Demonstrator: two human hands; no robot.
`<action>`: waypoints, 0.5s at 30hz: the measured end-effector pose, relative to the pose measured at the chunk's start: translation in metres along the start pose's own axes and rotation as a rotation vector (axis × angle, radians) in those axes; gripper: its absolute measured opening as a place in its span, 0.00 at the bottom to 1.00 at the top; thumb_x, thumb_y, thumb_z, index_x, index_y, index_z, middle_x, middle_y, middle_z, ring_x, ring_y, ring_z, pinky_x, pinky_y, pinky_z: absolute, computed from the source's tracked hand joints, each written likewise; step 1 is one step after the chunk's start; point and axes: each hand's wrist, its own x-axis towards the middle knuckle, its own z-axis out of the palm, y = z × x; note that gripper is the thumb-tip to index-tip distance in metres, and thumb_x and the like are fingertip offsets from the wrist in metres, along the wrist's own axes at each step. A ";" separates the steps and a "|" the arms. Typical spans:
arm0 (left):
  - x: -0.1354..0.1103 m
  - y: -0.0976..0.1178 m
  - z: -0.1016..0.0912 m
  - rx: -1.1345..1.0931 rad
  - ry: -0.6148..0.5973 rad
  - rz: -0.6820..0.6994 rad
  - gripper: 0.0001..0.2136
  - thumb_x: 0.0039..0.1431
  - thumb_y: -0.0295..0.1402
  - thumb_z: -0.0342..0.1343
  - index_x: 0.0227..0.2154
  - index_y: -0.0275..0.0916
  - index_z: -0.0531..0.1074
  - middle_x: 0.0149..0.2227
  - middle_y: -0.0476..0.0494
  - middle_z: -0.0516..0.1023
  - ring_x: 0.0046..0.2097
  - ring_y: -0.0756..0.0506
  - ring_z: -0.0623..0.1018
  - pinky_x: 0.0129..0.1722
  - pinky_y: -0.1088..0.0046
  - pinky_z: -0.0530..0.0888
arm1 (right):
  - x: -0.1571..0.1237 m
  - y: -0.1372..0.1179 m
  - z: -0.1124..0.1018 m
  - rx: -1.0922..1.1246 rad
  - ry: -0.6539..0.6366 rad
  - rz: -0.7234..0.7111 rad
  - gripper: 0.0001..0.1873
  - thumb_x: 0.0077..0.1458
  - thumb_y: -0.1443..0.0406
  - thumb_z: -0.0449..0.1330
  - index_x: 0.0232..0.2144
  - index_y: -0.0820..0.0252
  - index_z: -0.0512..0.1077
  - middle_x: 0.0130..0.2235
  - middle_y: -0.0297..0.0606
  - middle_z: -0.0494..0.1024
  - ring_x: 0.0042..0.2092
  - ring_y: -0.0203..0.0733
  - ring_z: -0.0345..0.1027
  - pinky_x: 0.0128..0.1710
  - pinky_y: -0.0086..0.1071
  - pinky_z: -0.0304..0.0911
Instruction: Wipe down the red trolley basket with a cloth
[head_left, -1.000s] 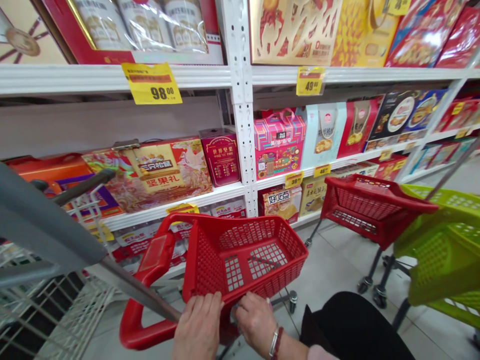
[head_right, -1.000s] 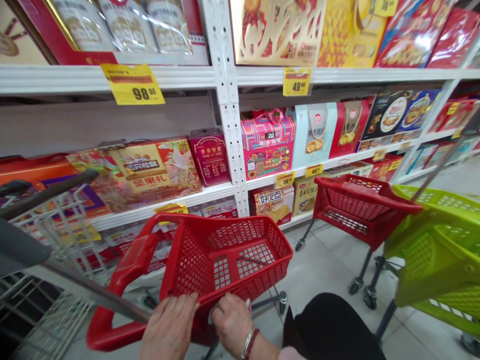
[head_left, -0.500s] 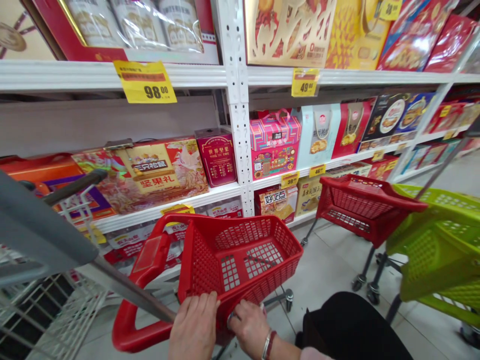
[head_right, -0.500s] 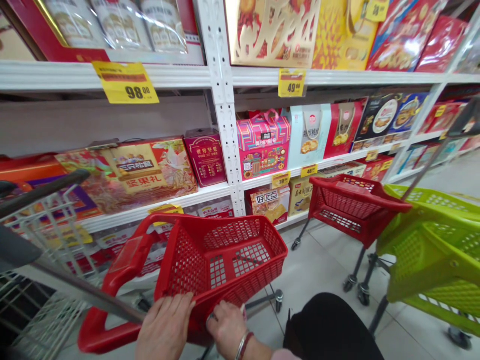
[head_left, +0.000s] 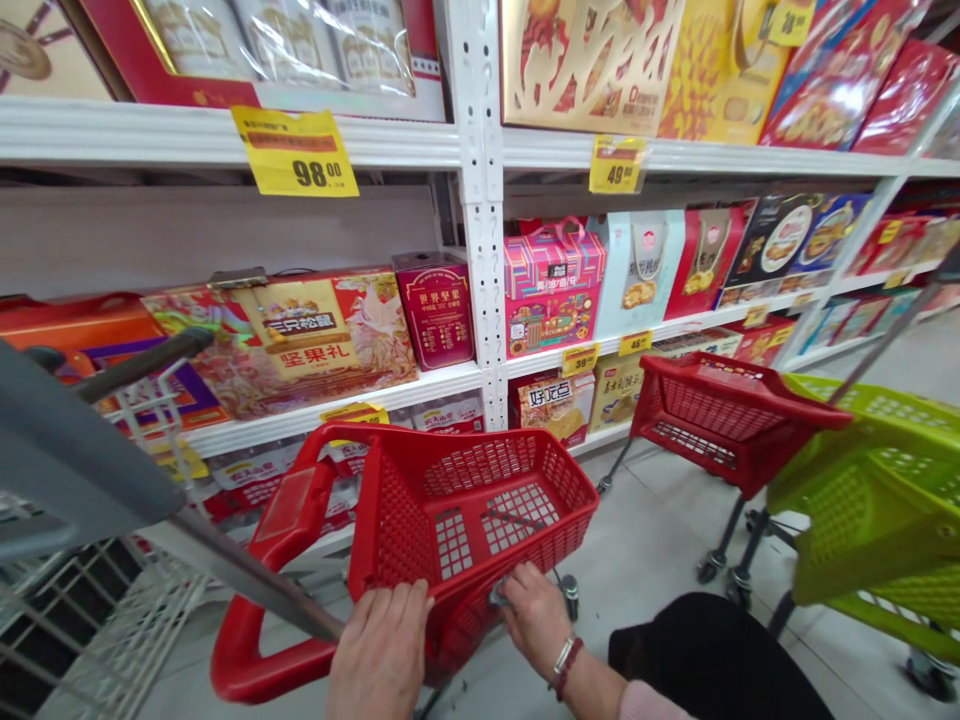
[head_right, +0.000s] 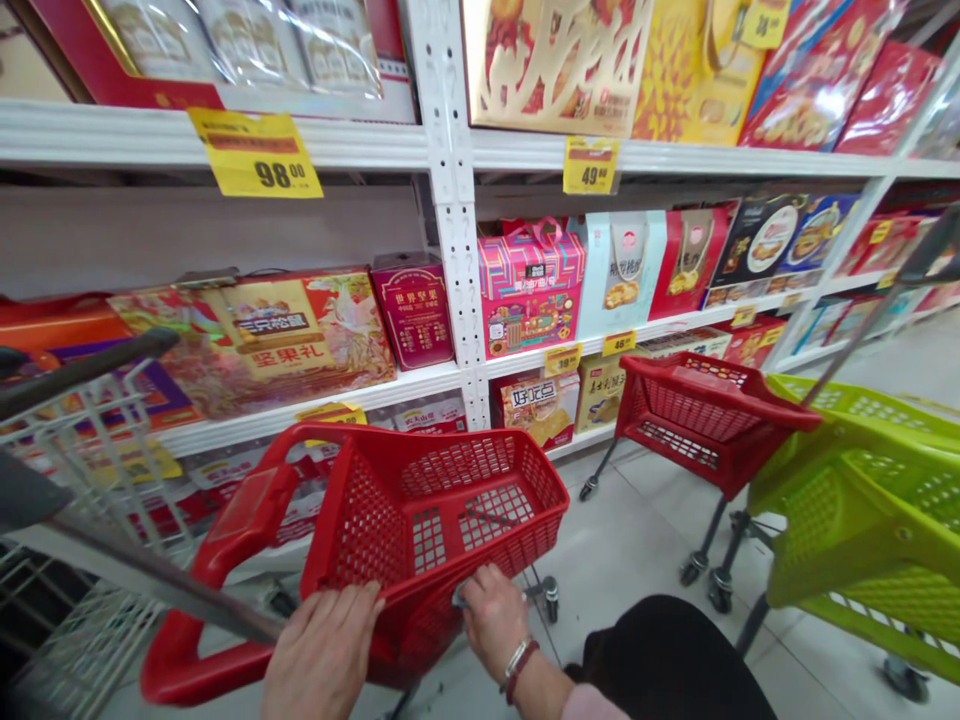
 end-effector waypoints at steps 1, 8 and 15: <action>0.001 0.002 0.000 -0.007 -0.017 -0.019 0.13 0.70 0.23 0.46 0.52 0.32 0.71 0.42 0.41 0.78 0.43 0.40 0.75 0.53 0.54 0.64 | 0.001 -0.004 0.003 0.009 -0.005 -0.006 0.14 0.46 0.76 0.60 0.34 0.55 0.70 0.38 0.38 0.74 0.42 0.46 0.67 0.42 0.34 0.64; 0.006 0.010 -0.001 -0.023 -0.089 -0.075 0.13 0.70 0.23 0.46 0.50 0.33 0.72 0.42 0.41 0.78 0.43 0.39 0.74 0.53 0.53 0.65 | 0.001 -0.028 0.027 0.006 -0.052 -0.134 0.11 0.47 0.75 0.62 0.32 0.56 0.70 0.36 0.37 0.76 0.39 0.46 0.68 0.38 0.34 0.63; 0.007 0.014 0.000 -0.053 -0.131 -0.126 0.14 0.71 0.24 0.46 0.53 0.35 0.72 0.45 0.42 0.78 0.46 0.39 0.73 0.56 0.55 0.65 | -0.006 -0.035 0.038 0.048 -0.133 -0.186 0.09 0.48 0.72 0.63 0.32 0.55 0.72 0.36 0.36 0.76 0.38 0.45 0.67 0.38 0.35 0.62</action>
